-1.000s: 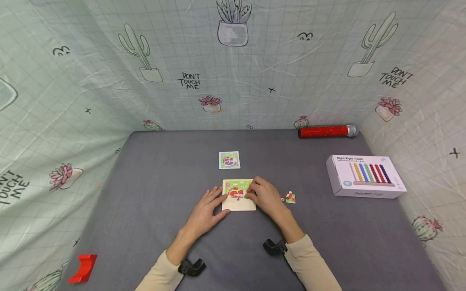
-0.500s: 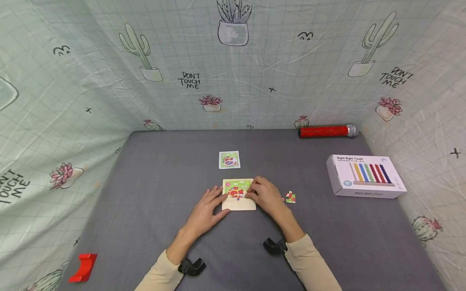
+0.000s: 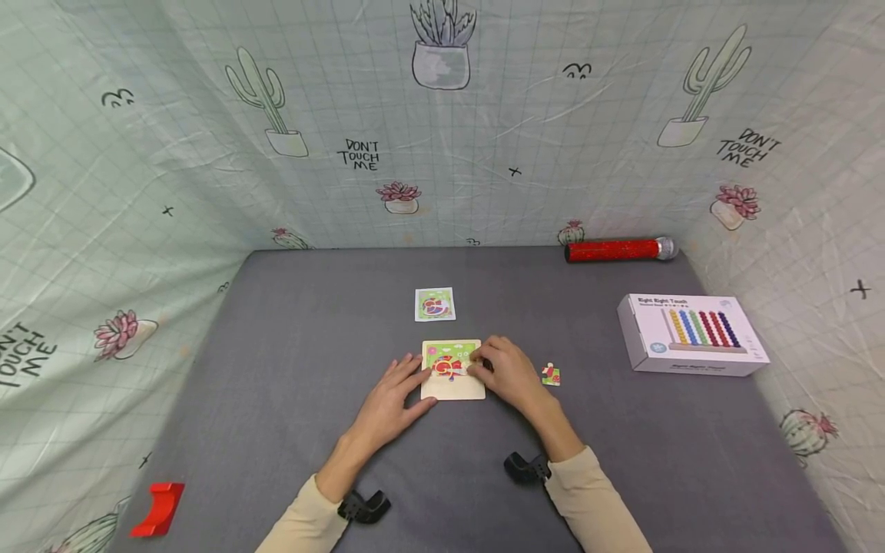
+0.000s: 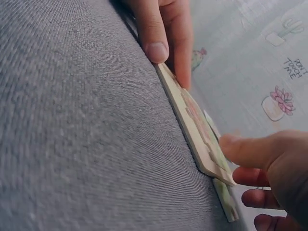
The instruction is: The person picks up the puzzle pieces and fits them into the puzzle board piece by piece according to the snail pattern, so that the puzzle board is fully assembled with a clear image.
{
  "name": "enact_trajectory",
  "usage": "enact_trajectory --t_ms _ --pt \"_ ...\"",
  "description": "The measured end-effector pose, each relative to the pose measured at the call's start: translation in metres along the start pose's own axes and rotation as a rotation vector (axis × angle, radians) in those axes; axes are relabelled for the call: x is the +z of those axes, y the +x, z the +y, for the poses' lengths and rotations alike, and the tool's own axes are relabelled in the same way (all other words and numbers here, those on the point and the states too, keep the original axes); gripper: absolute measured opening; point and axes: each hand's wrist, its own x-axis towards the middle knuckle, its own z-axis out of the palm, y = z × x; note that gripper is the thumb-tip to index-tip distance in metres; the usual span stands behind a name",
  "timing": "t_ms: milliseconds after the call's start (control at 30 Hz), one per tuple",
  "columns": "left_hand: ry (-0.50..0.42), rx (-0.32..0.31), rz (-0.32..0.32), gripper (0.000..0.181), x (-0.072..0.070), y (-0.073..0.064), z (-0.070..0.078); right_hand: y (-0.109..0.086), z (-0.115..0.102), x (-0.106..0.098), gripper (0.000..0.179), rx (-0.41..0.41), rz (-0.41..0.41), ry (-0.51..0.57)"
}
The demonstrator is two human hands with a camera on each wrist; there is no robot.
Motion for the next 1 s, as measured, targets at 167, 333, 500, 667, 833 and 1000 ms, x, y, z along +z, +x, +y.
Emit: enact_trajectory --t_ms 167,333,500,667,833,1000 --pt "0.004 -0.007 -0.007 0.056 -0.001 0.000 0.001 -0.004 0.001 -0.006 0.031 0.022 -0.033 0.008" --pt "0.004 -0.012 -0.010 0.055 -0.001 0.000 0.002 -0.009 0.003 -0.012 0.040 0.038 -0.051 0.005" --pt "0.003 -0.011 -0.001 0.055 -0.001 0.000 0.001 -0.014 0.004 -0.016 0.045 0.057 -0.072 -0.011" --pt "-0.004 -0.009 0.001 0.055 0.000 -0.001 0.001 -0.020 0.007 -0.018 0.046 0.074 -0.096 -0.019" --pt "-0.008 -0.013 0.000 0.055 -0.001 -0.001 0.001 -0.024 0.009 -0.020 0.044 0.053 -0.105 -0.031" --pt "-0.005 -0.014 0.001 0.055 -0.001 -0.001 0.001 -0.025 0.009 -0.020 0.043 0.061 -0.132 -0.037"
